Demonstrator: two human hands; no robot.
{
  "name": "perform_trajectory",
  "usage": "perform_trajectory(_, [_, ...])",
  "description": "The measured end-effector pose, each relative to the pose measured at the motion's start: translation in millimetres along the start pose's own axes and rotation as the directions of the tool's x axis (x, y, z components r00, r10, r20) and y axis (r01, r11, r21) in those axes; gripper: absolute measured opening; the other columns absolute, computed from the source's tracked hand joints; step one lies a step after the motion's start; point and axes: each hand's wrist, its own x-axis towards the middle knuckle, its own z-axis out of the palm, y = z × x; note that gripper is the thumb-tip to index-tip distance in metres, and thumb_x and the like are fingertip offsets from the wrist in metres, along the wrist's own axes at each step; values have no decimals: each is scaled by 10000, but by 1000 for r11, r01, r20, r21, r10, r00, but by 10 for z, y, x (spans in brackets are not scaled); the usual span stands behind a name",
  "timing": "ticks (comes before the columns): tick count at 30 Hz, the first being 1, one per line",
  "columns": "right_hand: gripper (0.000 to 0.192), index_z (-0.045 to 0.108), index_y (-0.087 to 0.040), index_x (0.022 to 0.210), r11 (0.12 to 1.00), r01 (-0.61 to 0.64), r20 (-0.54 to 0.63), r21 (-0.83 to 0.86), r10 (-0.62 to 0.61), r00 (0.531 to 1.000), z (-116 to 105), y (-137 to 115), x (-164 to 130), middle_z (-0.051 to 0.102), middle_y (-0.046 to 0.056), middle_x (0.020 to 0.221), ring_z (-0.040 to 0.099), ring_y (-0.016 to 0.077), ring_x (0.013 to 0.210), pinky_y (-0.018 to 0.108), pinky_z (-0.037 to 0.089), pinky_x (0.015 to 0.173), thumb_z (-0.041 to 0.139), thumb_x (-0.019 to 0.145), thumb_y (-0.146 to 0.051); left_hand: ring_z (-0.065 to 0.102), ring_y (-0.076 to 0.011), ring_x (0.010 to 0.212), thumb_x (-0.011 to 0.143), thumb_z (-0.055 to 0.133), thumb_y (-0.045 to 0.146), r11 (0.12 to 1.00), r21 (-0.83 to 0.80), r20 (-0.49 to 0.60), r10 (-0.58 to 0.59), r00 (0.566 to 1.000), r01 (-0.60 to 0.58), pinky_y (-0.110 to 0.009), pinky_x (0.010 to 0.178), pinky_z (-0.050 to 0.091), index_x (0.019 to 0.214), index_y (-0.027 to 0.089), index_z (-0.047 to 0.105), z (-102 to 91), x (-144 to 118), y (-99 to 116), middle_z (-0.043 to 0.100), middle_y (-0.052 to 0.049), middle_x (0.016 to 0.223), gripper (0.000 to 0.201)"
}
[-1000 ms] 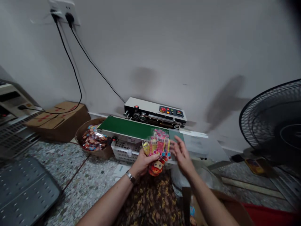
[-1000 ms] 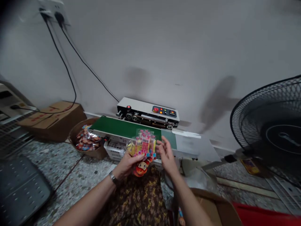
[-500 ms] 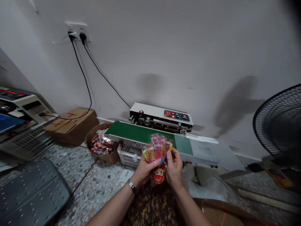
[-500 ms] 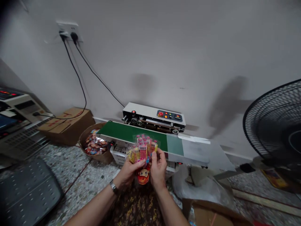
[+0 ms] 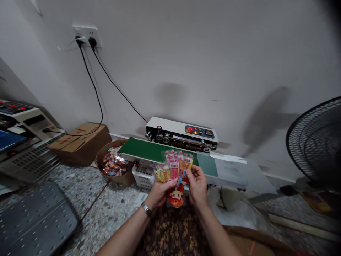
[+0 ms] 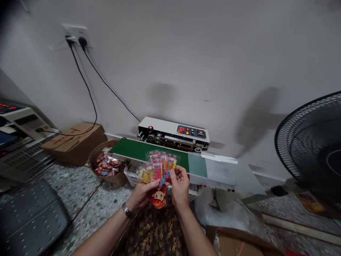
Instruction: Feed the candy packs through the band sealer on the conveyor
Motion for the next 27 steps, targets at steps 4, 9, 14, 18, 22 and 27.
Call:
perform_trajectory(4, [274,531,-186,913,998,-17,14,68,16,1000,-14,-1,65,611,18,848,570,134,719,250,469,651,596,763,-405,600,-124,624,592,752,185,1000,-11,18,-15,1000,16,-251,654,484,865,149,683,-5,26,32,689,-37,770,284])
perform_trajectory(9, [315,498,-193,1002,999,-6,22,-49,7,1000,-61,-36,129,623,34,820,574,146,663,260,470,599,538,796,-429,600,-128,608,573,762,183,999,-10,14,-34,999,34,-257,650,482,821,132,686,35,56,99,689,-46,754,265])
perform_trajectory(14, [351,504,-197,1048,961,167,95,-219,-149,984,-52,-154,232,580,56,936,559,165,841,279,469,723,584,765,-389,593,-128,575,580,758,194,1000,-1,41,-9,999,9,-264,631,479,763,119,689,-16,102,115,679,-41,694,209])
perform_trajectory(18, [416,491,-230,1100,961,176,258,-213,-118,959,-18,-328,392,560,21,897,544,130,757,236,459,655,628,729,-357,632,-171,661,604,743,196,998,45,93,-51,994,47,-301,676,493,871,143,687,-104,107,157,701,-57,791,278])
perform_trajectory(22, [214,562,-192,893,929,191,438,-317,-35,898,2,-435,484,531,-12,705,468,96,584,198,390,521,608,752,-346,641,-184,696,604,744,196,995,92,101,-58,993,48,-300,686,499,923,149,678,-165,83,218,707,-60,821,329])
perform_trajectory(27, [209,524,-193,889,875,263,470,-407,-46,881,10,-483,479,462,-39,625,407,86,533,188,336,478,595,763,-344,645,-210,760,611,736,210,995,87,107,-53,993,44,-318,717,503,956,138,669,-193,48,270,702,-80,881,359])
